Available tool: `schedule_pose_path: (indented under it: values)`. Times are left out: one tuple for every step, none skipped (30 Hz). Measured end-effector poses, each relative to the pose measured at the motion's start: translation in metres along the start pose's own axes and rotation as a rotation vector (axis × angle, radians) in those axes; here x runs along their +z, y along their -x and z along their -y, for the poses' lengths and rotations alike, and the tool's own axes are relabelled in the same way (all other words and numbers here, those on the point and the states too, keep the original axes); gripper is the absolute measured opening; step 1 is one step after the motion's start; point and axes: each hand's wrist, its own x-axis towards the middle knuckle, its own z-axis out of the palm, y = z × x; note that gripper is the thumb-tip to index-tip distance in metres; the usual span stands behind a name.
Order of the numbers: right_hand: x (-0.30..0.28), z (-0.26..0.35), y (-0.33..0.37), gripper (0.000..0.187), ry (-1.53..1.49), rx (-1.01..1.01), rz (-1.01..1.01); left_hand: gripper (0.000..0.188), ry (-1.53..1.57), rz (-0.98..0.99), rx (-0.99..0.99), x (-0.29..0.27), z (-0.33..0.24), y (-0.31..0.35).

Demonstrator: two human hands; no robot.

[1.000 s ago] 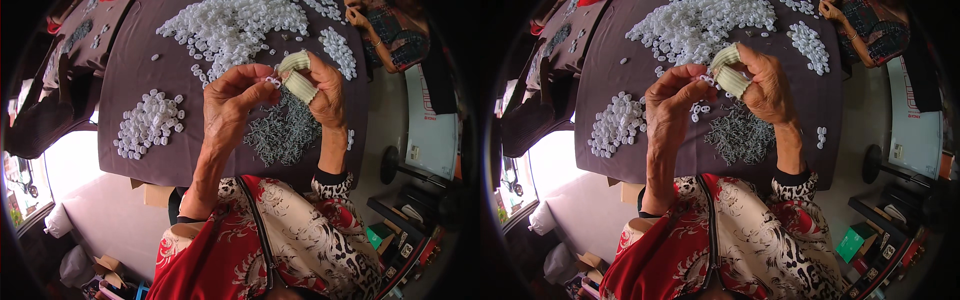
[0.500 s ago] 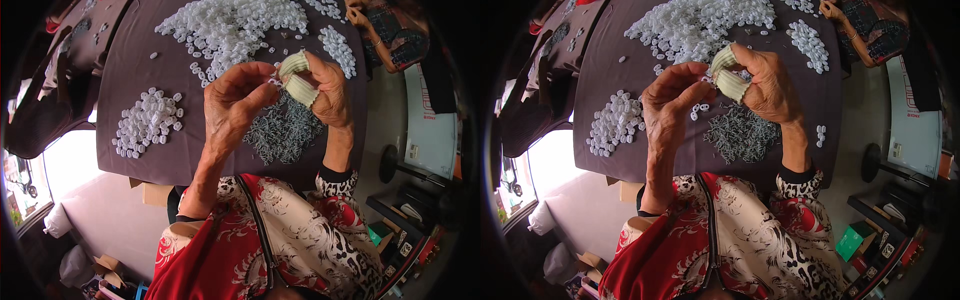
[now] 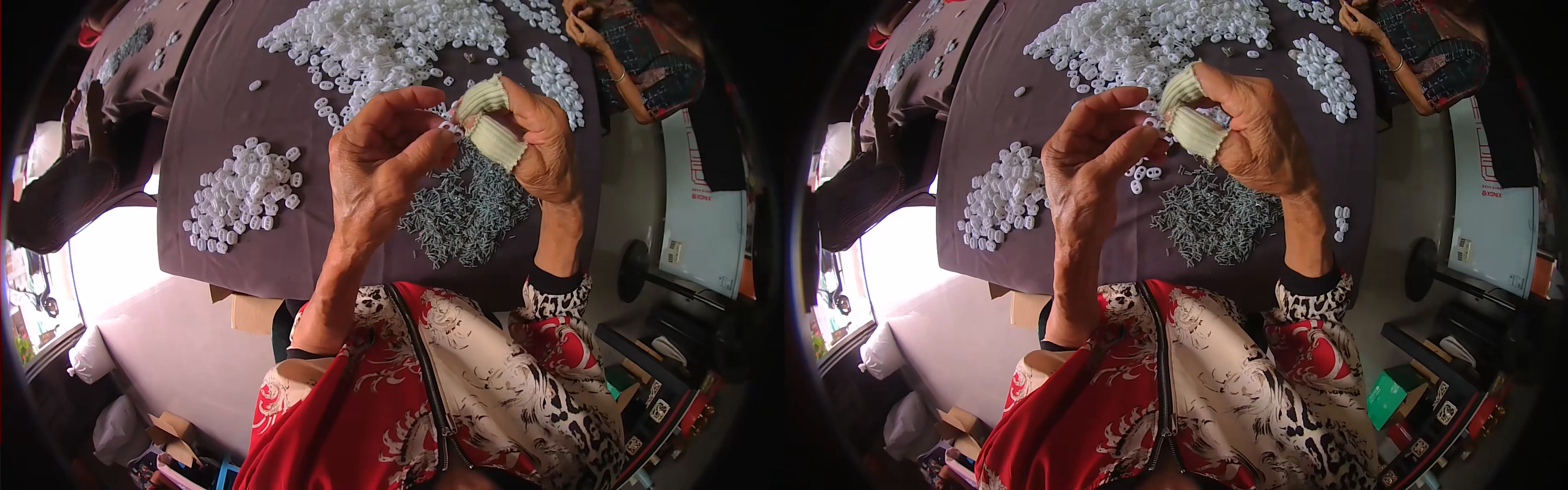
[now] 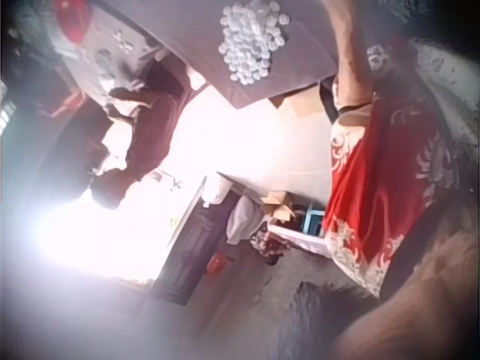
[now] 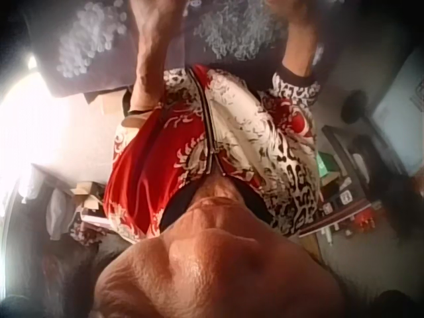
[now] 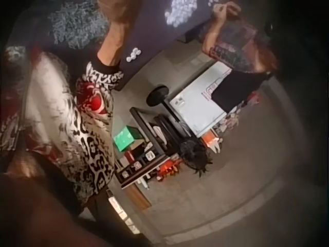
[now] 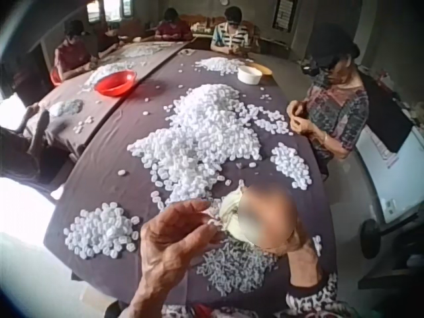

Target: The person assembles plastic cord locks by placing small metal springs into plastic plungers and fitting them together with plastic casings by hand.

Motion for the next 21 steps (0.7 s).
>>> schedule_pose_path:
  values:
    - [-0.001,0.0,0.0,0.036,0.002,0.001,0.0,0.026,0.03,0.013,0.011,0.0,0.0,-0.001]
    - [-0.002,-0.002,-0.001,0.037,0.044,-0.045,-0.002,0.026,0.058,0.024,0.023,-0.001,0.001,-0.001]
    - [-0.002,-0.003,-0.001,0.037,0.087,-0.091,-0.005,0.026,0.058,0.023,0.025,-0.001,0.001,-0.001]
    - [-0.002,-0.004,0.0,0.037,0.087,-0.092,-0.004,0.027,0.059,0.013,0.019,-0.001,0.002,-0.001]
    - [-0.002,-0.004,0.0,0.038,0.097,-0.083,0.004,0.028,0.06,0.003,0.013,-0.002,0.002,-0.001]
    - [-0.002,-0.005,0.0,0.039,0.107,-0.074,0.012,0.028,0.059,0.001,0.014,-0.002,0.003,-0.001]
    - [-0.002,-0.005,0.0,0.039,0.106,-0.075,0.013,0.027,0.07,0.006,0.019,-0.003,0.004,-0.001]
    - [-0.002,-0.003,0.001,0.039,0.103,-0.061,0.015,0.027,0.081,0.011,0.025,-0.002,0.003,-0.001]
    - [-0.002,-0.002,0.001,0.04,0.099,-0.048,0.017,0.027,0.081,0.01,0.025,-0.002,0.003,-0.001]
    - [-0.002,-0.002,0.001,0.04,0.099,-0.049,0.017,0.027,0.071,0.005,0.024,-0.002,0.002,0.0]
    - [0.0,-0.004,0.002,0.04,0.067,-0.058,0.005,0.027,0.062,0.001,0.022,-0.002,0.003,0.0]
    - [0.001,-0.006,0.003,0.04,0.035,-0.066,-0.007,0.027,0.063,0.001,0.022,-0.002,0.003,0.0]
    - [0.002,-0.008,0.004,0.04,0.035,-0.066,-0.007,0.027,0.071,0.004,0.024,-0.002,0.004,-0.001]
    - [0.002,-0.01,0.005,0.04,0.024,-0.075,-0.012,0.027,0.079,0.006,0.026,-0.002,0.003,-0.001]
    - [0.003,-0.011,0.005,0.04,0.013,-0.084,-0.018,0.027,0.079,0.005,0.026,-0.002,0.003,0.0]
    - [0.005,-0.009,0.003,0.04,0.011,-0.084,-0.018,0.027,0.072,-0.002,0.028,-0.001,0.002,0.0]
    - [0.009,-0.007,0.002,0.032,-0.024,-0.068,-0.077,0.027,0.066,-0.008,0.029,-0.001,0.002,0.001]
    - [0.011,-0.006,0.001,0.025,-0.06,-0.051,-0.136,0.027,0.066,-0.008,0.028,-0.001,0.002,0.001]
    - [0.012,-0.007,0.002,0.025,-0.059,-0.051,-0.136,0.027,0.074,-0.009,0.034,-0.001,0.002,0.001]
    - [0.012,-0.008,0.002,0.025,-0.008,-0.074,-0.139,0.026,0.081,-0.012,0.041,0.0,0.002,0.001]
    - [0.012,-0.009,0.002,0.025,0.044,-0.098,-0.143,0.026,0.081,-0.013,0.041,0.0,0.002,0.002]
